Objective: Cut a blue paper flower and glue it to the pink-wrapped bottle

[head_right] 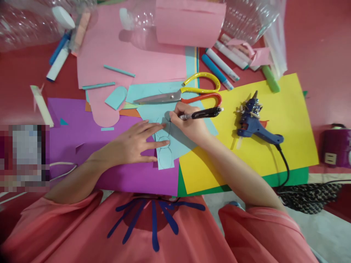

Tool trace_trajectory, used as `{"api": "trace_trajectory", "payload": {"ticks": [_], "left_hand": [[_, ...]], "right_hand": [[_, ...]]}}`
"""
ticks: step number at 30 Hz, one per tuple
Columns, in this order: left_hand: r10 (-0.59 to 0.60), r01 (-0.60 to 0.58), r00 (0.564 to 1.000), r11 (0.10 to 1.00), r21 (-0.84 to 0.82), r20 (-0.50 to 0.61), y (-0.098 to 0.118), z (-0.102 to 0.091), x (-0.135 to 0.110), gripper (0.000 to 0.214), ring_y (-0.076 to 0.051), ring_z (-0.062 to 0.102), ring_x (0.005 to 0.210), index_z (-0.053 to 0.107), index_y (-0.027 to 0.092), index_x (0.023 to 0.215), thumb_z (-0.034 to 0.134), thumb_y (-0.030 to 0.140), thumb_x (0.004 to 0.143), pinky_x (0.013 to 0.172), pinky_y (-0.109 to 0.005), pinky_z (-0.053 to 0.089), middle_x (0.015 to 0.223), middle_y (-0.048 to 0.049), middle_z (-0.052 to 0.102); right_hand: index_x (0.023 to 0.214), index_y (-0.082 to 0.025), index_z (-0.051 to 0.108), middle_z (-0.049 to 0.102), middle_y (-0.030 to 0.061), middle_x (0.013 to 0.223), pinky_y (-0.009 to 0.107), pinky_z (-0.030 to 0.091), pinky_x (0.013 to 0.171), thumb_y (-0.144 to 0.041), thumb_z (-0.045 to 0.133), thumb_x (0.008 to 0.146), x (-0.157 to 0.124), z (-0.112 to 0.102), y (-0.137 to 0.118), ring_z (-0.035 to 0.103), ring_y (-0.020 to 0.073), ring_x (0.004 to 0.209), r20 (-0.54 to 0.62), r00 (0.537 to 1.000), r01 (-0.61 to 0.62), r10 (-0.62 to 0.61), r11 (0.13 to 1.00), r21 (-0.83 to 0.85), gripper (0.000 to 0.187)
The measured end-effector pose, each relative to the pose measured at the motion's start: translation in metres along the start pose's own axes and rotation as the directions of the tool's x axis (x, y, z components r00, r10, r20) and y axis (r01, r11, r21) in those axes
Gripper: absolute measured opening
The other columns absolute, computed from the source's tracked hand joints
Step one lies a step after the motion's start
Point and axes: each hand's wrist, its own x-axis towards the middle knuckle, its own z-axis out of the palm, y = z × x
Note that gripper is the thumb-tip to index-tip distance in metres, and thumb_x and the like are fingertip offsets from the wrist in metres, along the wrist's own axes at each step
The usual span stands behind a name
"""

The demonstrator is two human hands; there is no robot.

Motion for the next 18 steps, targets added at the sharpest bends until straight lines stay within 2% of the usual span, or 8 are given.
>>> {"api": "trace_trajectory", "payload": {"ticks": [11,15,18], "left_hand": [[-0.007,0.007,1.0,1.0,-0.019,0.001,-0.0001,0.0012,0.0005,0.048,-0.035,0.049,0.137,0.063,0.026,0.134,0.061,0.047,0.091,0.114,-0.057,0.039,0.15,-0.0202,0.048],[-0.018,0.018,1.0,0.999,-0.026,0.006,0.0,0.0012,0.0,0.048,-0.034,0.048,0.138,0.062,0.028,0.135,0.064,0.046,0.09,0.115,-0.056,0.037,0.151,-0.0181,0.048],[-0.016,0.016,1.0,1.0,-0.021,0.008,0.0001,0.0008,0.0,0.049,-0.033,0.048,0.138,0.061,0.028,0.135,0.064,0.046,0.089,0.115,-0.056,0.037,0.151,-0.0176,0.048]], "right_hand": [[0.054,-0.022,0.039,0.04,-0.0067,0.049,0.03,0.026,0.052,-0.008,0.06,0.075,0.0012,-0.0009,-0.0034,0.033,0.0084,0.048,0.057,0.998,0.009,-0.01,1.0,0.008,0.034],[0.052,-0.022,0.034,0.036,-0.0069,0.049,0.029,0.025,0.051,-0.008,0.058,0.073,0.0003,-0.0014,-0.0062,0.032,0.0089,0.048,0.078,0.997,-0.001,-0.002,1.0,0.027,0.035],[0.052,-0.022,0.037,0.04,-0.0057,0.049,0.029,0.027,0.051,-0.01,0.056,0.076,0.0001,-0.0022,-0.0065,0.035,0.0097,0.049,0.08,0.997,-0.007,0.005,1.0,0.029,0.033]]}}
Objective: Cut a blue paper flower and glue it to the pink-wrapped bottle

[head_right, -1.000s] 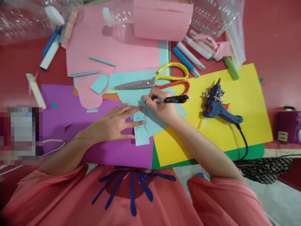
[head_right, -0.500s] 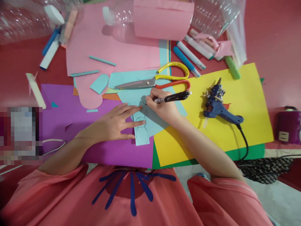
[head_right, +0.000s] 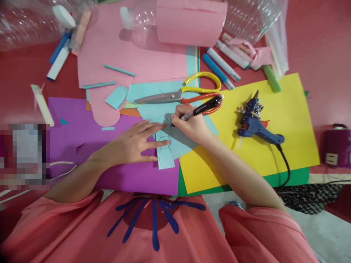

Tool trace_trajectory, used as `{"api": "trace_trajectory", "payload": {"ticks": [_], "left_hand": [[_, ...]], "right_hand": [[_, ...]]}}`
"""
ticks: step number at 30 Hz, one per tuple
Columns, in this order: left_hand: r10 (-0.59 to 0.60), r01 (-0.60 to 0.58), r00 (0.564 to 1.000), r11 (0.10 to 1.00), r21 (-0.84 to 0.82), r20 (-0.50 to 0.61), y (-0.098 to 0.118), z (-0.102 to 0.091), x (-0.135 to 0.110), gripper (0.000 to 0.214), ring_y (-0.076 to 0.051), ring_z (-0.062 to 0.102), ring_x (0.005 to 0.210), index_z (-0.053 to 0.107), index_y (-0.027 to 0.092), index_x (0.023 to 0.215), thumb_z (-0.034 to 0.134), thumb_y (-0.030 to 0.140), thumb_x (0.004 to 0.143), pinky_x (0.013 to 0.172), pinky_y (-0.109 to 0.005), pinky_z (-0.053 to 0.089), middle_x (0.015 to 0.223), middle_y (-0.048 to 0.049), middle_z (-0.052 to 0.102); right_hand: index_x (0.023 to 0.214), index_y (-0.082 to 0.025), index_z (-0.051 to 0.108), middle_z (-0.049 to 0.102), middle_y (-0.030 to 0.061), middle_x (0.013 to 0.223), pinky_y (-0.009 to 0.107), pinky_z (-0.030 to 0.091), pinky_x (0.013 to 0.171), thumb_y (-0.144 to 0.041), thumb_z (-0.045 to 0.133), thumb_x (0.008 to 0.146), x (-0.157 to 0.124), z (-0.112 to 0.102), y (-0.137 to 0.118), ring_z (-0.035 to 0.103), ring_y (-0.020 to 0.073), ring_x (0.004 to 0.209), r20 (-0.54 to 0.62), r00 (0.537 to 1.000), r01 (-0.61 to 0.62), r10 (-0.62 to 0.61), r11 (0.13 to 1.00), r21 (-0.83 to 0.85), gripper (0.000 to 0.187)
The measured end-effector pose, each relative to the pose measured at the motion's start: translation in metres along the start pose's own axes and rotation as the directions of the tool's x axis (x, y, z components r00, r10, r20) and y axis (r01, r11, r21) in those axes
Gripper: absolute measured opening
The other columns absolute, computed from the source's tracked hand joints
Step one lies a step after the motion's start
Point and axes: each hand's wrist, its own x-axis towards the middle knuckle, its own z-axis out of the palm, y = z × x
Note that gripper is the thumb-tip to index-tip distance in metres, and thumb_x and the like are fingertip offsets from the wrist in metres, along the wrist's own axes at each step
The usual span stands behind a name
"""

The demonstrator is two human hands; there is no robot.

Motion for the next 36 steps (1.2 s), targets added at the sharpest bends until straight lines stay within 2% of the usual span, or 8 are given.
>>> {"api": "trace_trajectory", "payload": {"ticks": [11,14,18,20,23,26,30,36], "left_hand": [[-0.001,0.001,1.0,1.0,-0.004,0.0,0.0,0.001,0.0,0.048,-0.035,0.048,0.138,0.062,0.027,0.135,0.061,0.047,0.091,0.114,-0.057,0.038,0.151,-0.0194,0.047],[0.001,-0.001,1.0,1.0,0.001,-0.006,-0.001,0.003,0.0,0.048,-0.034,0.048,0.138,0.061,0.028,0.135,0.062,0.047,0.091,0.115,-0.056,0.037,0.152,-0.0187,0.047],[0.016,-0.016,1.0,1.0,0.013,-0.022,-0.002,0.004,-0.001,0.046,-0.033,0.047,0.139,0.062,0.028,0.134,0.06,0.047,0.092,0.115,-0.055,0.037,0.152,-0.0177,0.047],[0.025,-0.025,0.999,1.0,0.018,-0.03,-0.003,0.005,-0.001,0.046,-0.033,0.047,0.138,0.062,0.027,0.134,0.06,0.047,0.092,0.114,-0.055,0.038,0.151,-0.0172,0.048],[0.043,-0.042,0.998,0.999,0.031,-0.035,-0.003,0.007,0.0,0.046,-0.032,0.05,0.135,0.061,0.026,0.134,0.061,0.046,0.092,0.114,-0.054,0.039,0.148,-0.0167,0.051],[0.068,-0.065,0.996,0.997,0.05,-0.057,-0.003,0.008,0.001,0.046,-0.032,0.053,0.132,0.062,0.023,0.132,0.061,0.045,0.092,0.112,-0.052,0.042,0.145,-0.0179,0.054],[0.096,-0.092,0.993,0.993,0.069,-0.064,-0.004,0.01,0.003,0.043,-0.032,0.055,0.129,0.063,0.021,0.13,0.061,0.042,0.093,0.108,-0.05,0.046,0.141,-0.0189,0.056],[0.12,-0.112,0.988,0.99,0.09,-0.093,-0.007,0.012,0.004,0.038,-0.031,0.058,0.125,0.064,0.021,0.128,0.061,0.035,0.093,0.104,-0.048,0.05,0.137,-0.0182,0.059]], "right_hand": [[0.052,-0.022,0.037,0.038,-0.0056,0.049,0.027,0.028,0.049,-0.013,0.057,0.074,0.0,0.0,0.002,0.032,0.0083,0.049,0.024,0.999,0.046,-0.045,0.998,-0.041,0.031],[0.051,-0.022,0.041,0.043,-0.0049,0.047,0.025,0.032,0.046,-0.02,0.06,0.078,-0.001,-0.001,0.003,0.038,0.0086,0.047,0.026,0.998,0.066,-0.065,0.998,-0.005,0.032],[0.075,-0.022,0.064,0.062,-0.0019,0.059,0.026,0.041,0.044,-0.043,0.055,0.091,-0.003,0.001,0.008,0.05,0.0102,0.042,-0.058,0.995,0.079,-0.075,0.994,0.07,0.028],[0.089,-0.022,0.07,0.07,0.001,0.07,0.027,0.047,0.048,-0.047,0.052,0.094,-0.004,0.002,0.009,0.055,0.011,0.045,-0.09,0.99,0.107,-0.106,0.994,0.005,0.031],[0.094,-0.021,0.072,0.076,0.005,0.088,0.03,0.056,0.068,-0.036,0.058,0.092,-0.004,0.003,0.01,0.069,0.0164,0.069,-0.086,0.971,0.204,-0.222,0.963,-0.178,0.021],[0.098,-0.022,0.071,0.077,0.0055,0.093,0.032,0.057,0.081,-0.026,0.058,0.09,-0.002,0.004,0.011,0.073,0.0198,0.087,-0.02,0.954,0.284,-0.298,0.926,-0.251,0.016],[0.102,-0.023,0.069,0.077,0.005,0.095,0.031,0.057,0.078,-0.023,0.058,0.089,-0.001,0.004,0.014,0.072,0.0185,0.084,0.056,0.948,0.315,-0.312,0.907,-0.279,0.017],[0.11,-0.021,0.066,0.074,0.0057,0.095,0.03,0.054,0.075,-0.02,0.056,0.086,-0.006,0.006,0.015,0.068,0.0188,0.084,0.081,0.943,0.329,-0.324,0.863,-0.382,0.026]]}}
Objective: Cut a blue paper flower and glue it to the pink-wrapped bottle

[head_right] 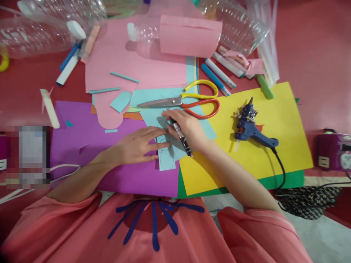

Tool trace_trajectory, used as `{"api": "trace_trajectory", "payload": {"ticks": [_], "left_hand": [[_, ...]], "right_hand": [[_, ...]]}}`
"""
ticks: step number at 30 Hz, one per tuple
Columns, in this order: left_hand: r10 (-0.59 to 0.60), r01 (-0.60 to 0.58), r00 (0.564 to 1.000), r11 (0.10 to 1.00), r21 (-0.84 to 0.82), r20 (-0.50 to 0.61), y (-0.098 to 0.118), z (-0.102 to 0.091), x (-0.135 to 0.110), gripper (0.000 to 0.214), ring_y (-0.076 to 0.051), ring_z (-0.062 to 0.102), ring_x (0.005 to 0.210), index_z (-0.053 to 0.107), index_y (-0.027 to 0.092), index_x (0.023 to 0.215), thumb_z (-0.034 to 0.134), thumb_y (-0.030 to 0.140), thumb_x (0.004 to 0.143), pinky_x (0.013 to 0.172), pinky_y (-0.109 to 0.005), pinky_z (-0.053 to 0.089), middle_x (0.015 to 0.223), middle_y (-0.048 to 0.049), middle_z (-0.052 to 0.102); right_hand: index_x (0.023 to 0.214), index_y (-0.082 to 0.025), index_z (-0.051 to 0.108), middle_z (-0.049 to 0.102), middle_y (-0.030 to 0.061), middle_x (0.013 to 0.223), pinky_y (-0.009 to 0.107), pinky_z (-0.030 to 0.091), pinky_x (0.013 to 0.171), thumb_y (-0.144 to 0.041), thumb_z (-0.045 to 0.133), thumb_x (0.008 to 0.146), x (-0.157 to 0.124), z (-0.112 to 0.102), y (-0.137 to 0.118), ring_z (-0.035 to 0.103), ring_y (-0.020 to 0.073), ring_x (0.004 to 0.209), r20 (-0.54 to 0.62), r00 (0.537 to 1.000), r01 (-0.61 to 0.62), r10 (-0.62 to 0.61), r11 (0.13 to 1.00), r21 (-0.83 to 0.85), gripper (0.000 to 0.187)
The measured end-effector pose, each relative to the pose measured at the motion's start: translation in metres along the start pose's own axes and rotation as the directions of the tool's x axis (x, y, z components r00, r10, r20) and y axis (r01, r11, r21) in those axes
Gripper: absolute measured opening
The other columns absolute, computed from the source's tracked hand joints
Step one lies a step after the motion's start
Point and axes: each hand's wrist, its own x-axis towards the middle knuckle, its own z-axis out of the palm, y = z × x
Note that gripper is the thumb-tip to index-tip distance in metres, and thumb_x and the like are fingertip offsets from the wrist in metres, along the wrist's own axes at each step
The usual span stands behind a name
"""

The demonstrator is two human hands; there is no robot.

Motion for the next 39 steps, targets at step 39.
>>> {"api": "trace_trajectory", "payload": {"ticks": [39], "left_hand": [[-0.625,0.33,0.773,0.538,-0.775,-0.105,0.0077,0.0016,0.0044,0.07,-0.017,0.066,0.096,0.031,0.026,0.147,0.065,0.038,0.087,0.077,-0.031,0.058,0.133,-0.0138,0.056]], "right_hand": [[0.105,-0.028,0.049,0.054,-0.0054,0.069,0.03,0.049,0.051,-0.04,0.062,0.085,-0.0007,-0.0091,-0.0071,0.058,0.0136,0.05,0.03,0.97,-0.219,0.24,0.817,0.533,0.026]]}}
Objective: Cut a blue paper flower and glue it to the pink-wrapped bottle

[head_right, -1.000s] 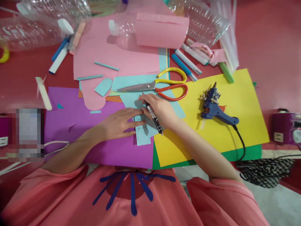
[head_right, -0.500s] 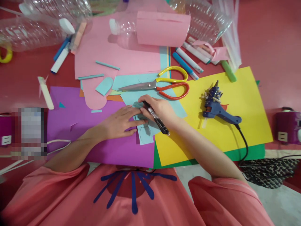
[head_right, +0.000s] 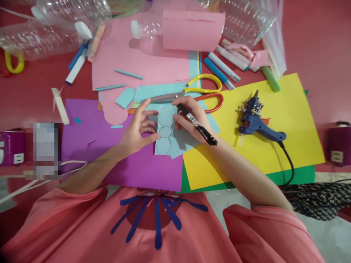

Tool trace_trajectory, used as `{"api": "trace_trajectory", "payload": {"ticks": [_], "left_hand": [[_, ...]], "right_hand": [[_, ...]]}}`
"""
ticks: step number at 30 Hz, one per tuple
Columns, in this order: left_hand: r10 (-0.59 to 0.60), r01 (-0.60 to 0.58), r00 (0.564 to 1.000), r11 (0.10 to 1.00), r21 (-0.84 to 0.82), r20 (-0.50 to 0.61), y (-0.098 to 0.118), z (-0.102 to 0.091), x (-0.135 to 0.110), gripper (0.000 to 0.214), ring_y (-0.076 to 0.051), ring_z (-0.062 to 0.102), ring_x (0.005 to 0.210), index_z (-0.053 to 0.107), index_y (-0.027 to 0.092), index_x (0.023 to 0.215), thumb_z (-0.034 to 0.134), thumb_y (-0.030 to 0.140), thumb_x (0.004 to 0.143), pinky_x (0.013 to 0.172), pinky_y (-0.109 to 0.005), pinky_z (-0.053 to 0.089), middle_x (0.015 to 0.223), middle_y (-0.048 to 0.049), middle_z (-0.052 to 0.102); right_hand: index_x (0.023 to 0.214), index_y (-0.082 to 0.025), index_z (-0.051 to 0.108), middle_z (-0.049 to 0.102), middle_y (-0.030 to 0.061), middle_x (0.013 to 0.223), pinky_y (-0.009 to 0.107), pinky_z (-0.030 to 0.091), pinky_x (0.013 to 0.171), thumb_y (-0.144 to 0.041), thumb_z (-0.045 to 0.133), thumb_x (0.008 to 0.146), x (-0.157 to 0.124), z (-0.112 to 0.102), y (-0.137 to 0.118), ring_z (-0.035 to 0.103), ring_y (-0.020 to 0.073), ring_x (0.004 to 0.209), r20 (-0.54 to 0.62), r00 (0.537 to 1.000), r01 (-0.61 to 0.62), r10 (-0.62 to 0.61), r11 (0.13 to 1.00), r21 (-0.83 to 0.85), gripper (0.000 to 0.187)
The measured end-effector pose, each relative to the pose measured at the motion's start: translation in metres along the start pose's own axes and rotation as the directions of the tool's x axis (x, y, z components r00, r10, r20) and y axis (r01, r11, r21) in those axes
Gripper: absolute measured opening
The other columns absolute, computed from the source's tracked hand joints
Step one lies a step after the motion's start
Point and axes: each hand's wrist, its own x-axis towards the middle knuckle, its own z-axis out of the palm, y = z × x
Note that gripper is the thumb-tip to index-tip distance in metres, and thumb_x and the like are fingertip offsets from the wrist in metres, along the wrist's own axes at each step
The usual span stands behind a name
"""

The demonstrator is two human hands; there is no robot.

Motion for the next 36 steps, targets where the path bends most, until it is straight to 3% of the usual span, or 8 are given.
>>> {"api": "trace_trajectory", "payload": {"ticks": [2,4,7,12,15,19,29,36], "left_hand": [[-0.145,0.164,0.983,0.967,-0.194,0.108,0.003,0.001,0.002,0.057,-0.01,0.061,0.066,0.047,0.021,0.128,0.07,0.042,0.081,0.058,-0.022,0.053,0.095,-0.0039,0.066],[-0.242,0.286,0.952,0.922,-0.26,0.189,0.007,0.002,0.003,0.034,-0.006,0.05,0.049,0.056,0.019,0.093,0.073,0.044,0.077,0.046,-0.018,0.043,0.066,0.0053,0.054],[-0.304,0.31,0.95,0.892,-0.329,0.072,0.012,0.0,0.004,0.037,-0.004,0.042,0.04,0.048,0.02,0.069,0.076,0.044,0.072,0.037,-0.017,0.034,0.055,0.0087,0.043],[-0.371,0.214,0.897,0.841,-0.497,-0.242,0.011,-0.008,0.008,0.03,-0.005,0.039,0.03,0.051,0.023,0.085,0.073,0.042,0.074,0.03,-0.02,0.026,0.055,0.0097,0.05],[-0.391,0.2,0.876,0.828,-0.525,-0.283,0.006,-0.009,0.01,0.031,-0.005,0.039,0.028,0.051,0.024,0.088,0.07,0.045,0.076,0.028,-0.022,0.024,0.056,0.0095,0.053],[-0.395,0.199,0.882,0.806,-0.557,-0.257,0.004,-0.009,0.012,0.032,-0.007,0.04,0.025,0.046,0.025,0.088,0.07,0.043,0.076,0.026,-0.022,0.026,0.05,0.0118,0.051],[-0.49,0.228,0.82,0.753,-0.618,-0.295,0.009,-0.012,0.017,0.034,-0.01,0.05,0.033,0.044,0.024,0.079,0.068,0.049,0.076,0.031,-0.023,0.035,0.048,0.009,0.053],[-0.488,0.217,0.817,0.754,-0.62,-0.308,0.014,-0.016,0.016,0.036,-0.007,0.043,0.029,0.048,0.022,0.067,0.069,0.049,0.077,0.029,-0.021,0.034,0.044,0.0068,0.051]], "right_hand": [[0.105,-0.029,0.048,0.055,-0.0046,0.073,0.03,0.05,0.05,-0.043,0.064,0.085,0.0,0.001,0.0,0.059,0.0137,0.05,-0.021,1.0,0.0,0.001,0.998,0.061,0.03],[0.105,-0.029,0.046,0.056,-0.0032,0.079,0.029,0.049,0.045,-0.047,0.064,0.085,0.0,0.002,0.001,0.059,0.0125,0.049,-0.044,0.999,0.012,-0.009,0.999,0.053,0.032],[0.107,-0.028,0.046,0.059,-0.002,0.084,0.028,0.045,0.041,-0.044,0.063,0.087,0.0,0.003,0.004,0.051,0.0098,0.045,-0.062,0.997,0.047,-0.048,0.999,-0.015,0.031],[0.119,-0.03,0.062,0.068,0.0044,0.101,0.035,0.057,0.074,-0.024,0.052,0.091,-0.001,0.001,0.001,0.066,0.018,0.082,0.046,0.973,0.228,-0.228,0.895,-0.382,0.03],[0.131,-0.036,0.059,0.065,0.0068,0.117,0.042,0.056,0.087,-0.013,0.042,0.091,0.003,-0.014,-0.003,0.065,0.0235,0.104,0.033,0.963,0.231,-0.268,0.755,-0.613,0.049],[0.131,-0.026,0.059,0.065,0.013,0.122,0.059,0.045,0.104,-0.003,0.048,0.082,0.013,-0.048,-0.003,0.058,0.0347,0.12,-0.022,0.968,0.143,-0.251,0.619,-0.772,0.055],[0.128,-0.033,0.063,0.066,0.0078,0.1,0.047,0.055,0.088,-0.003,0.054,0.07,0.018,-0.067,0.018,0.065,0.0295,0.096,0.087,0.975,0.19,-0.204,0.565,-0.803,0.066],[0.121,-0.022,0.069,0.071,0.011,0.107,0.047,0.055,0.079,-0.008,0.056,0.063,0.016,-0.052,0.004,0.066,0.0302,0.093,-0.021,0.993,0.063,-0.115,0.677,-0.734,0.062]]}}
